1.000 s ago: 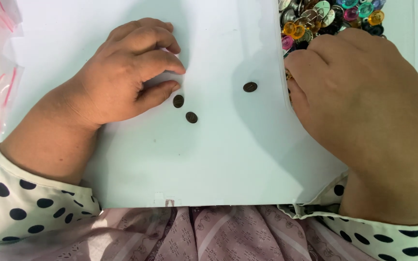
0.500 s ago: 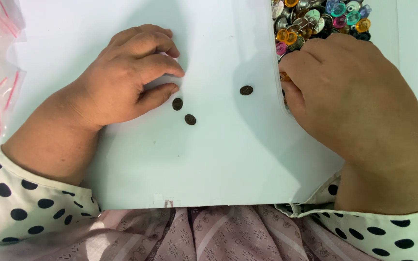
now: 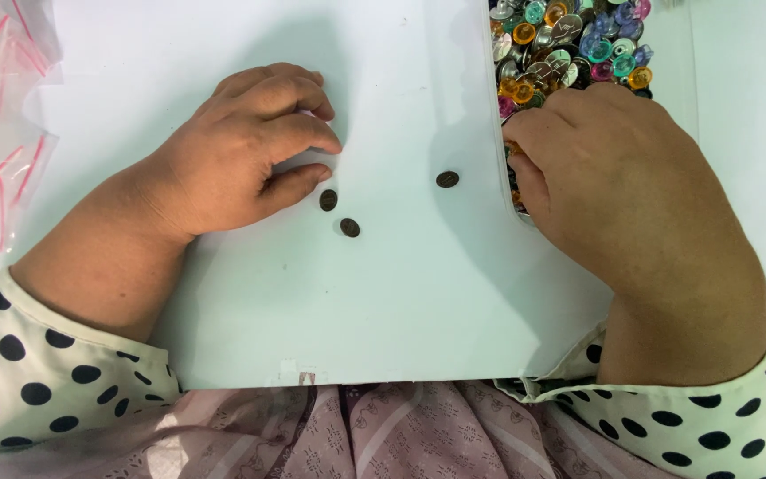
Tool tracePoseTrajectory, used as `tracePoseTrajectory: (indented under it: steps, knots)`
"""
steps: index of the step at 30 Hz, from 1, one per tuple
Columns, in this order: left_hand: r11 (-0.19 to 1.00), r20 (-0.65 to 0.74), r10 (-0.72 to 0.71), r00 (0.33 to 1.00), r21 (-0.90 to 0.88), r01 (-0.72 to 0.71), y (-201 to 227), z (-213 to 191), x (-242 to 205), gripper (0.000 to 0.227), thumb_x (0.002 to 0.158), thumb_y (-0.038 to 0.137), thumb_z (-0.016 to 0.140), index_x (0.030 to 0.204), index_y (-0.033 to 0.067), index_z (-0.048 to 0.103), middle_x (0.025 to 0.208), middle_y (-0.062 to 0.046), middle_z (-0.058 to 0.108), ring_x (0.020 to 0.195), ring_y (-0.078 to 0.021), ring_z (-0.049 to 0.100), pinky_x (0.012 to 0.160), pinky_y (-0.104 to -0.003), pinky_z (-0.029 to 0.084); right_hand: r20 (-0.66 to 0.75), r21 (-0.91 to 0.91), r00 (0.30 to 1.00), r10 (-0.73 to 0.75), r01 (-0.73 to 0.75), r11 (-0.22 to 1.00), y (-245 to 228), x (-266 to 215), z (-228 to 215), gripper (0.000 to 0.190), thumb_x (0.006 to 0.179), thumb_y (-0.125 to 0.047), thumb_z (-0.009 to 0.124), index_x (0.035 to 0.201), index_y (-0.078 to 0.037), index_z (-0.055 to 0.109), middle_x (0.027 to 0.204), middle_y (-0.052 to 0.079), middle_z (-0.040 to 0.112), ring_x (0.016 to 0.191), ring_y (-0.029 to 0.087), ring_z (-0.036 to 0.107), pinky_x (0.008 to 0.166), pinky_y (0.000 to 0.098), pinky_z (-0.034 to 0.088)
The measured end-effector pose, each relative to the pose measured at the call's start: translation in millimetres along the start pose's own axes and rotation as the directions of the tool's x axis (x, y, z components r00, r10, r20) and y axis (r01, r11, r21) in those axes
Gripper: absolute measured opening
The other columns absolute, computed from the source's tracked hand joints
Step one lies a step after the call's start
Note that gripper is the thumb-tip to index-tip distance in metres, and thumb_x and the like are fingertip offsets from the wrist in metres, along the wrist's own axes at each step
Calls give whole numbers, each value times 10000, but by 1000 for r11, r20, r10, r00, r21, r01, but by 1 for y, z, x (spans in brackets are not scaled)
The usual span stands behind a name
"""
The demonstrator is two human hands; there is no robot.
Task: Sorting various colored buttons from a container and placing them into groups and small bags
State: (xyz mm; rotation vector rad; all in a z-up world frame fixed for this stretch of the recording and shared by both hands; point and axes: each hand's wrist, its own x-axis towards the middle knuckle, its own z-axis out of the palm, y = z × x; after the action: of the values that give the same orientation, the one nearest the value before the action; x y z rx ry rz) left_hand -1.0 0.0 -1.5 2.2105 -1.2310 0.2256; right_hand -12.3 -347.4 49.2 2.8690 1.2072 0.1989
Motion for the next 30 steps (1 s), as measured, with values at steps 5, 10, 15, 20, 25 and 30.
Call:
tracePoseTrajectory:
  steps: [5,10,15,20,25,30]
  knots:
    - [1000,-6,1,1000,-15,-1,0,0,1,200,920,-5,798,1066,35,667,1102,-139,579,1077,-387,645,911,-472,531,4,58,999,34,-34,998,-1,-1,0,234,1067,-28,610,838,-77,621,752,49,528,723,273,501,700,410,461]
    - [1000,-1,3,1000,1,-3,0,0,0,202,928,7,798,1075,44,664,1109,-137,578,1081,-380,643,913,-469,527,17,85,999,38,-39,996,-1,0,-1,230,1050,-58,626,822,-70,598,755,57,533,741,279,514,724,416,472]
    - [1000,7,-1,1000,2,1,0,1,-1,215,922,17,807,1084,44,668,1110,-135,578,1098,-383,643,930,-476,534,13,121,999,48,-49,991,-3,1,-4,242,1007,-16,621,778,-66,565,721,50,516,716,273,490,699,415,456]
    - [1000,-7,-2,1000,4,2,0,1,-1,199,927,13,803,1074,43,673,1107,-135,578,1096,-387,650,927,-474,534,21,100,999,44,-46,994,-4,3,-7,223,989,-31,624,778,-81,570,714,37,525,705,256,500,717,403,472]
    - [1000,0,-1,1000,-1,1,-1,1,0,201,926,19,810,1071,42,673,1105,-133,575,1082,-377,649,916,-471,536,18,114,997,71,-72,991,-5,3,-8,233,1016,-46,636,795,-92,577,728,37,535,709,275,508,654,420,449]
    - [1000,-7,3,1000,1,-3,-1,2,-2,209,921,19,805,1079,47,670,1117,-127,571,1095,-378,645,925,-475,534,41,92,997,65,-68,993,-4,2,-6,220,1014,-57,611,798,-80,583,735,43,545,722,275,516,683,423,462]
